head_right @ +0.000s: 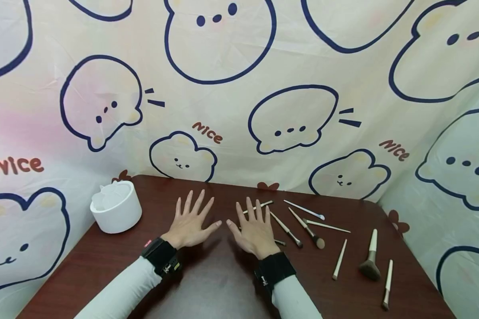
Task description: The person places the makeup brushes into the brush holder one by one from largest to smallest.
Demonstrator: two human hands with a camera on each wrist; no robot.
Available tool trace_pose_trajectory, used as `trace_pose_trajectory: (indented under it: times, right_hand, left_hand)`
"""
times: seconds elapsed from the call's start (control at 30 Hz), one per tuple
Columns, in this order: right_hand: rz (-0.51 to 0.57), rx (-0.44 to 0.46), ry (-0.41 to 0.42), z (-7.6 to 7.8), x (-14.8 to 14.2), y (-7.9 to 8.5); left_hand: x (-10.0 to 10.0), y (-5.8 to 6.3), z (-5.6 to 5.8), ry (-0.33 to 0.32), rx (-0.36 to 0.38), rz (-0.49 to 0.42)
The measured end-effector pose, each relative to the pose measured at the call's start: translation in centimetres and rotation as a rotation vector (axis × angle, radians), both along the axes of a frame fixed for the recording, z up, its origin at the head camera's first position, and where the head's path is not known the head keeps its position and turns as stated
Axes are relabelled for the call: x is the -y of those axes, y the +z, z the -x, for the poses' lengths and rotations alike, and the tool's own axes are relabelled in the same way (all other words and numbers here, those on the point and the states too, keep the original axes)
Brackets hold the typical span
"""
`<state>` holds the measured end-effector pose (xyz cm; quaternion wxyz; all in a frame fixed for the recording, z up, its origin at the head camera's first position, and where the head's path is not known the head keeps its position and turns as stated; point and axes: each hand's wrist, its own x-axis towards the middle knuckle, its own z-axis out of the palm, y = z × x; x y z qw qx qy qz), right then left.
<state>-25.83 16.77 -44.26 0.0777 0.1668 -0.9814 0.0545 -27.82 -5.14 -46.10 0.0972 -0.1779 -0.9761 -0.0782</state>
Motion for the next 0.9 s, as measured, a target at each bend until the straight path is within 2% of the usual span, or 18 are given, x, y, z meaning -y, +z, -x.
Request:
trace_pose_trajectory:
  times: [0.17,0.3,0.43,0.6,0.73,0.9]
  right_hand:
    - [0.001,-0.018,0.016,-0.1,-0.2,0.6]
    - [-0.01,-0.107,0.06,-0.5,-1.6,2.4]
    - [-0.035,-0.255,0.105,-1.7,-5.1,4.9]
    - [-0.069,-0.377,0.082,-3.9,-11.2,6.9]
    - [-0.143,-0.359,0.039,-5.0,-16.0,7.1]
    - [-0.232,-0.23,-0.038,-5.6,-21.3,6.9]
  left_hand:
    - [0.2,1.0,-0.3,-0.012,-0.005,-0.029]
    - [1.2,2.7,-1.0,-0.038,-0.022,-0.08]
    - [3.1,4.1,-1.7,-0.075,-0.096,-0.089]
    - [5.9,5.6,-2.9,-0.115,-0.19,-0.078]
    - [8.7,6.5,-4.0,-0.089,-0.229,-0.112]
    - [13.0,7.0,-4.8,-0.025,-0.236,-0.213]
